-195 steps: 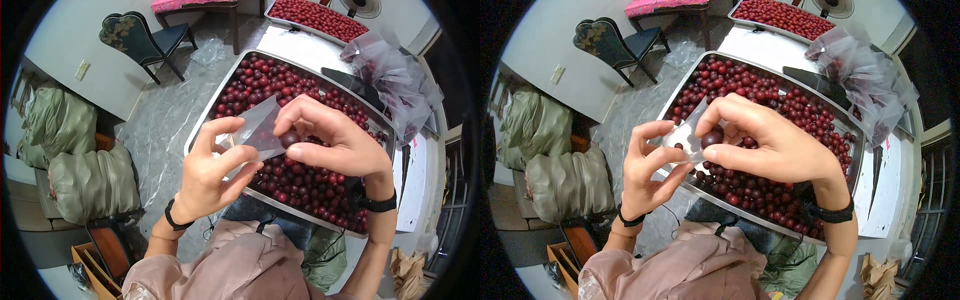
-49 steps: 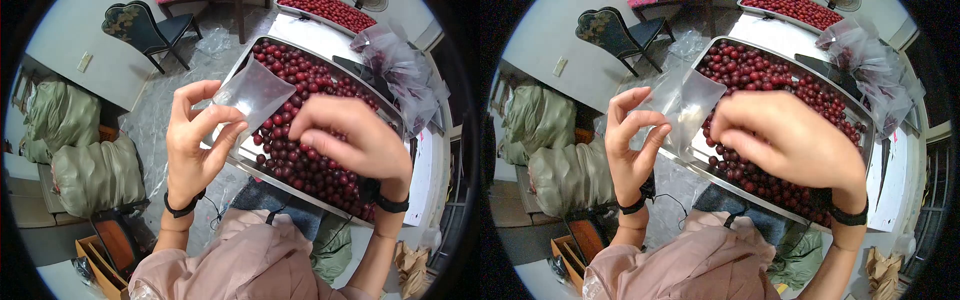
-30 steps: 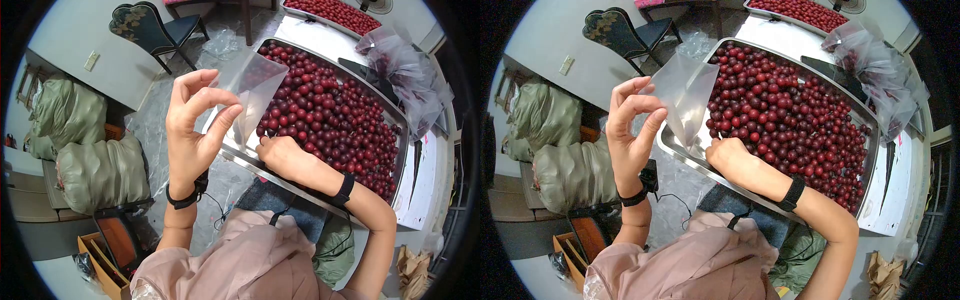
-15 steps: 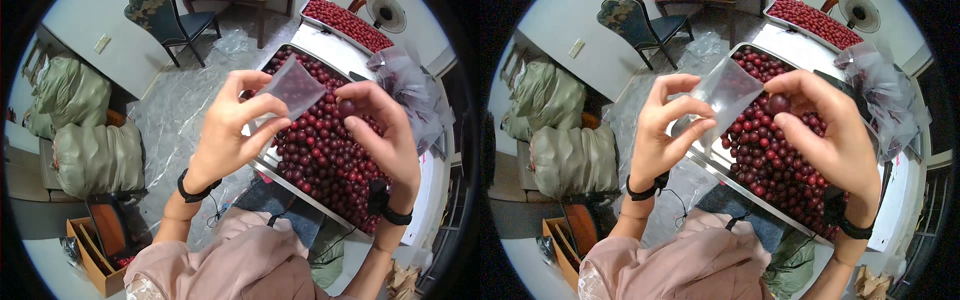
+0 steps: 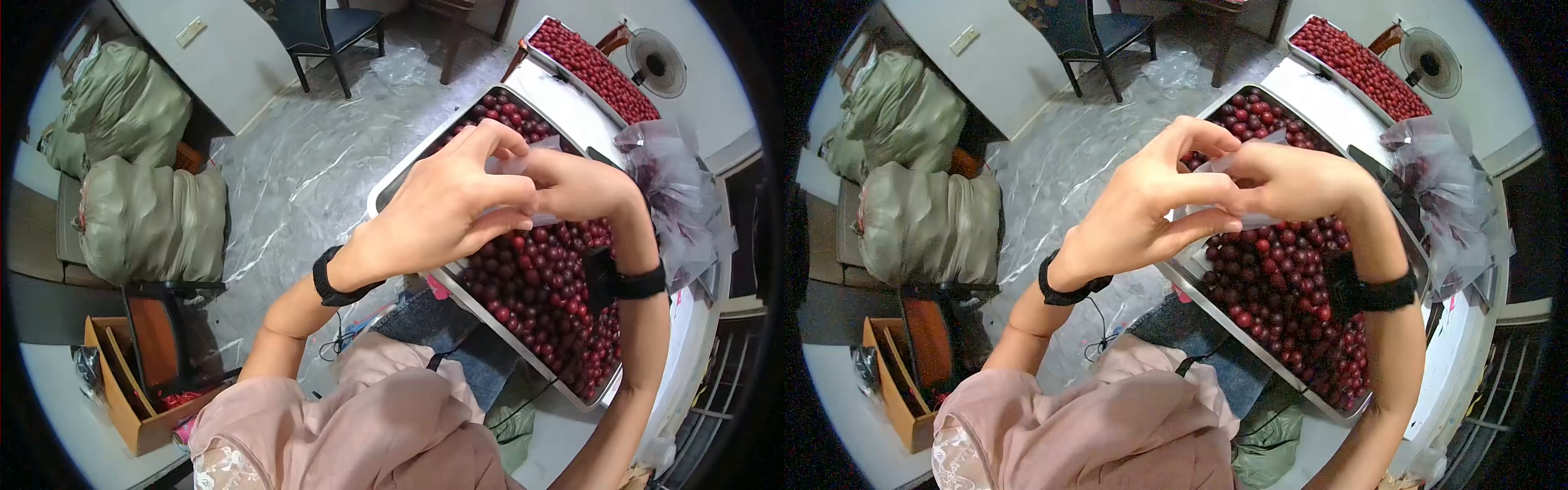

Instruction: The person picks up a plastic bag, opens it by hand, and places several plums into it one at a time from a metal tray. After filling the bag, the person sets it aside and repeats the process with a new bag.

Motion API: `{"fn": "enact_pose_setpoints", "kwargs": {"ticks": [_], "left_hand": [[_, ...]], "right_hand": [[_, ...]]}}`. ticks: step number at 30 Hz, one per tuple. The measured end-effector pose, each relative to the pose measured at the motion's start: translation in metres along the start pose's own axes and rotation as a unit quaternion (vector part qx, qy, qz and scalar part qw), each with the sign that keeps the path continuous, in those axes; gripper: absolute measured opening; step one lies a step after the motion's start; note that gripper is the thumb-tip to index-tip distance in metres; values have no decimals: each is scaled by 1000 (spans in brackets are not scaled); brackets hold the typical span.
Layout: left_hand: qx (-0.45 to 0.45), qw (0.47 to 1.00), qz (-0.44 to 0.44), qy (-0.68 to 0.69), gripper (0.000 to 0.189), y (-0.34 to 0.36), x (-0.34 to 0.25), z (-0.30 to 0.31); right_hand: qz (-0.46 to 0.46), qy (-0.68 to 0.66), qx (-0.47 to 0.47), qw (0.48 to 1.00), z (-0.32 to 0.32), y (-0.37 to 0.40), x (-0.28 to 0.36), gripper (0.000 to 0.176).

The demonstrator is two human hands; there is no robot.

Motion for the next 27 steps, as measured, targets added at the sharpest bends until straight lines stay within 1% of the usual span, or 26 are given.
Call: {"fn": "enact_pose_setpoints", "kwargs": {"ticks": [1, 3, 4, 5, 7, 8, 9, 11, 12, 13, 15, 16, 17, 19, 20, 22, 27], "left_hand": [[7, 1000, 3, 4, 20, 0, 1, 0], [9, 1000, 8, 7, 19, 0, 4, 2], [5, 1000, 9, 20, 20, 1, 6, 3], [1, 999, 10, 32, 20, 2, 7, 4], [-2, 999, 10, 40, 21, 2, 7, 6], [-2, 999, 8, 50, 22, 2, 7, 7], [-3, 999, 9, 50, 22, 2, 7, 7], [-1, 998, 11, 63, 23, 2, 7, 6], [-3, 998, 13, 64, 23, 3, 10, 7], [-7, 998, 7, 66, 23, 3, 12, 8], [-12, 998, 1, 69, 23, 3, 14, 9], [-9, 998, 1, 67, 22, 3, 15, 9], [-7, 998, 1, 64, 22, 4, 15, 9], [-10, 998, -3, 64, 21, 3, 14, 9], [-12, 998, -6, 63, 20, 2, 13, 9], [-13, 998, -4, 60, 18, 1, 13, 12], [-9, 999, 3, 41, 16, 0, 11, 16]], "right_hand": [[1, 4, 3, 1000, 0, -7, -4, 35], [55, 81, -4, 995, -6, -25, -13, 33], [140, 116, -60, 981, -4, -30, -10, 36], [141, 118, -57, 981, -9, -35, -19, 36], [105, 124, -70, 984, -14, -45, -39, 45], [86, 103, -49, 990, -19, -54, -48, 51], [86, 104, -47, 990, -25, -62, -60, 51], [103, 60, -82, 989, -27, -70, -81, 49], [115, 103, -91, 984, -26, -62, -69, 47], [114, 103, -90, 984, -19, -59, -54, 47], [102, 34, 3, 994, -19, -58, -32, 48], [100, 69, -4, 993, -19, -58, -37, 47], [99, 69, -4, 993, -21, -61, -46, 47], [184, 113, -11, 976, -25, -62, -39, 44], [184, 112, -11, 976, -31, -57, -42, 44], [214, 22, -110, 970, -26, -42, -15, 41], [192, 51, -91, 976, -27, -43, -5, 41]]}}
Point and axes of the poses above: each hand's wrist, its own y-axis away from the middle knuckle, its own z-axis out of the back of the hand, x = y × z, the point moved 8 cm from there along -y, towards the middle knuckle, and after that the axes turned 1 degree about z, right-handed, at the moved point
